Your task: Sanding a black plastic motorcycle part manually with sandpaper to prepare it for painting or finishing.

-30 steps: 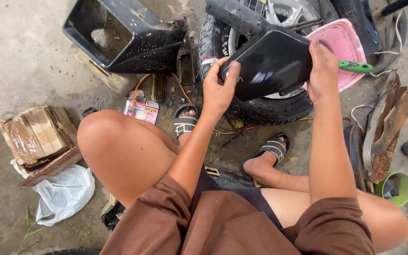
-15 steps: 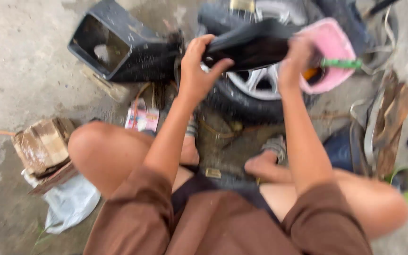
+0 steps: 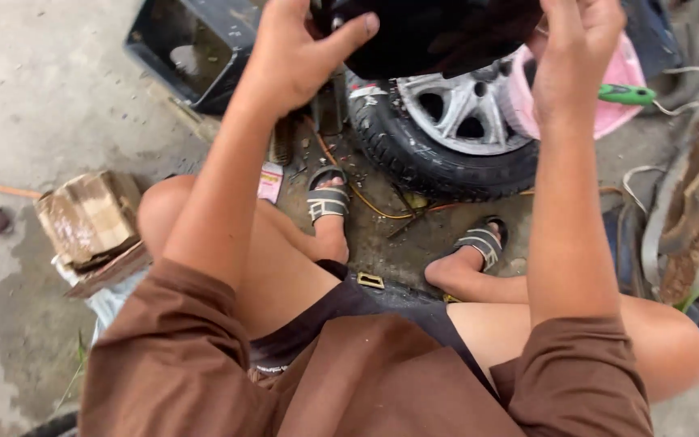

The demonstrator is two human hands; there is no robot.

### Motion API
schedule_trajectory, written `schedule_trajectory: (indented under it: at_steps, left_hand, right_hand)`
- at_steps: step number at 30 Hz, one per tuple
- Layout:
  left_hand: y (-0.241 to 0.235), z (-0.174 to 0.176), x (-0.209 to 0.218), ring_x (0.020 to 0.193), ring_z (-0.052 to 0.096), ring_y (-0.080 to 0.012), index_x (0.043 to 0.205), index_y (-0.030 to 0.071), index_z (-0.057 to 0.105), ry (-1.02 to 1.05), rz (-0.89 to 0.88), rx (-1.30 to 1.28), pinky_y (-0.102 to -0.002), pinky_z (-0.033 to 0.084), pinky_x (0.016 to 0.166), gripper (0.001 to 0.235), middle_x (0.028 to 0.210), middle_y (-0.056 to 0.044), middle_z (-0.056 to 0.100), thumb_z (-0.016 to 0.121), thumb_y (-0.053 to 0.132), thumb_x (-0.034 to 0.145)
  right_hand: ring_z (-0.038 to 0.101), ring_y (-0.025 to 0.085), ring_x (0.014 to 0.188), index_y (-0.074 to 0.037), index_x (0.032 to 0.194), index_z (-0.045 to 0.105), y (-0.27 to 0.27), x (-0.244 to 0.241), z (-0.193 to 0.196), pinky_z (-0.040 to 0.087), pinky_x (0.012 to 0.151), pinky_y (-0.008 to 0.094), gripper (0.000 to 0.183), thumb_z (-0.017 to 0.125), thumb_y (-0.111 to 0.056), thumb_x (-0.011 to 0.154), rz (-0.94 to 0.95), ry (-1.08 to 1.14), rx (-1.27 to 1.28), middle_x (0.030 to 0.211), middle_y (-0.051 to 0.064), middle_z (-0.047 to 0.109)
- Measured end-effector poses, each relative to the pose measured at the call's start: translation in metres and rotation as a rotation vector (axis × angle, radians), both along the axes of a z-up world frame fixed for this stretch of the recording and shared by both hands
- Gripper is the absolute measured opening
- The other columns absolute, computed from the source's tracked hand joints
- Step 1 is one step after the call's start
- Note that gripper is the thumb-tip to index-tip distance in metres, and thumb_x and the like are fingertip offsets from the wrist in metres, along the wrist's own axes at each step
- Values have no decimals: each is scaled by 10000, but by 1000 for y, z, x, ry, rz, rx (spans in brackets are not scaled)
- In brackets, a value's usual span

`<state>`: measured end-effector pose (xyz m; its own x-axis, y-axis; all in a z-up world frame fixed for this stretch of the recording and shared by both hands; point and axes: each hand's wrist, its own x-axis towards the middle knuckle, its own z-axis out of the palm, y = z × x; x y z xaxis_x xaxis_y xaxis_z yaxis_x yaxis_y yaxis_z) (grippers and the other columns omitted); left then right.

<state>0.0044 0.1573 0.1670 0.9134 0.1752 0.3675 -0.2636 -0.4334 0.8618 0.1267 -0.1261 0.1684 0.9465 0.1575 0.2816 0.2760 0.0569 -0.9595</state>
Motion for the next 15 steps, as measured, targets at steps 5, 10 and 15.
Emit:
schedule_trajectory:
  at_steps: [5,10,15]
  left_hand:
    - [65,2,-47,766,467,-88,1108,118,591,74,110,-13,-287,446,605,237,912,15,542,779,245,1037]
    - [118,-25,-87,852,632,-109,1134,81,638,114,291,-87,-250,659,607,175,960,-15,616,735,200,1050]
    - [140,-93,-172,968,680,-160,1333,141,560,313,563,-519,-306,646,672,474,1129,-59,687,738,332,937]
  right_hand:
    - [412,62,736,-112,837,591,4,17,-22,380,655,257,224,723,-7,983,1,-135,-242,795,-26,544]
    - [600,16,620,-214,693,616,14,7,-56,659,789,251,338,725,87,802,-45,11,-853,713,-56,681]
    - [324,362,1486,-84,1616,220,26,-20,-41,285,1195,453,1107,848,-332,738,456,545,-1560,1643,160,297]
